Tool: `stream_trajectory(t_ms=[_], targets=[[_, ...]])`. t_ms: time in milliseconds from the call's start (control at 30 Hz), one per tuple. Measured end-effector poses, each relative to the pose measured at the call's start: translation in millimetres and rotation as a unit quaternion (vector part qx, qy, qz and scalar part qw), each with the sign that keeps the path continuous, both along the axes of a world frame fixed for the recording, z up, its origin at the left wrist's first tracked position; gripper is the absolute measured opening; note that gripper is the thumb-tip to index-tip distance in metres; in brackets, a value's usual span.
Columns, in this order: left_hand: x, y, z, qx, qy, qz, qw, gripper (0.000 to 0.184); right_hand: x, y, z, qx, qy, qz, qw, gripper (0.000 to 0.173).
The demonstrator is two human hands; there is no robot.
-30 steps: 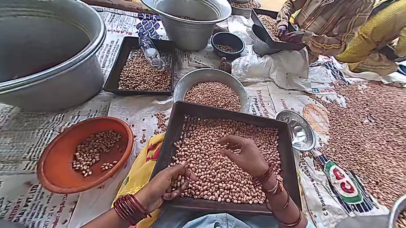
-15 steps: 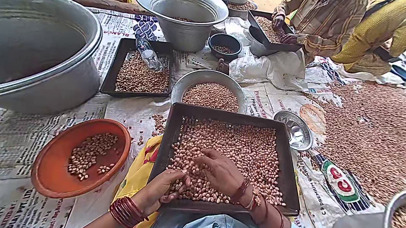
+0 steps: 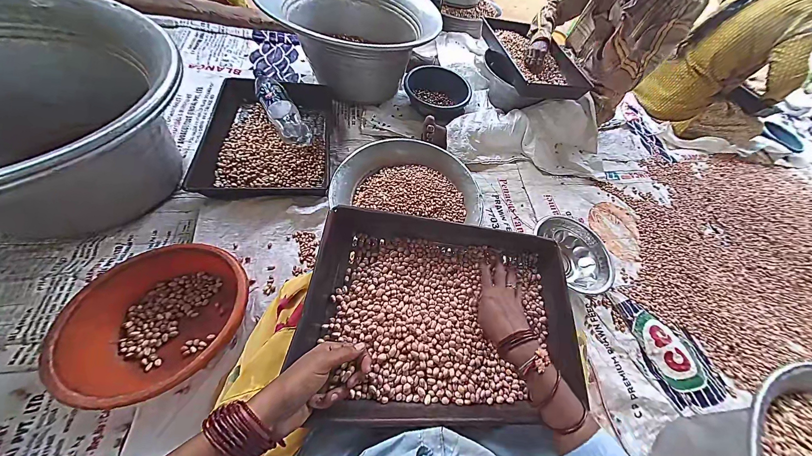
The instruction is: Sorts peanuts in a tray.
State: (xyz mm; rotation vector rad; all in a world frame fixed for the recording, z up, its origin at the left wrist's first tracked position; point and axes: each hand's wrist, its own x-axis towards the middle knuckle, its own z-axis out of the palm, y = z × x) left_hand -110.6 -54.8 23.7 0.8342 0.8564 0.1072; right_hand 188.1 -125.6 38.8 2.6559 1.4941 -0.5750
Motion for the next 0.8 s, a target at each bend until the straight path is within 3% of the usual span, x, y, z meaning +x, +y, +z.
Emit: stream_trajectory(t_ms=[67,133,233,367,567,800], targets=[[0.2,0.3,-0.5,0.005,-0.001,0.002,1.000,0.047,-27.3,-8.0,5.6,0.005,0.054,0.086,0.995,0.073],[0.2,0.3,-0.8,0.009,-0.003,0.003,1.000,0.047,-25.4,-15.1,13.5,0.079,0.103,0.132,0.983,0.053],[-1.1,0.1,-1.5,0.001,-0.010,0.003,1.000,0.048,15.5,-15.8,28.2,0.171,0.049,0.057,0.982,0.036],[-1.0,0.8,-1.7,0.003,-0.014,0.002,1.000,0.048,80.5,-6.0,37.6,0.125,-0.102,-0.059,0.985,0.030],[-0.3,-0.3,0.1,0.005,-0.010,-0.001,1.000,0.048,96.5,8.7,18.6,0.079,-0.168,-0.007,0.983,0.022],[-0.7,-0.3,0.5,0.006,-0.010,-0.001,1.000,0.047,95.3,10.6,6.8,0.068,-0.182,-0.027,0.981,0.022]])
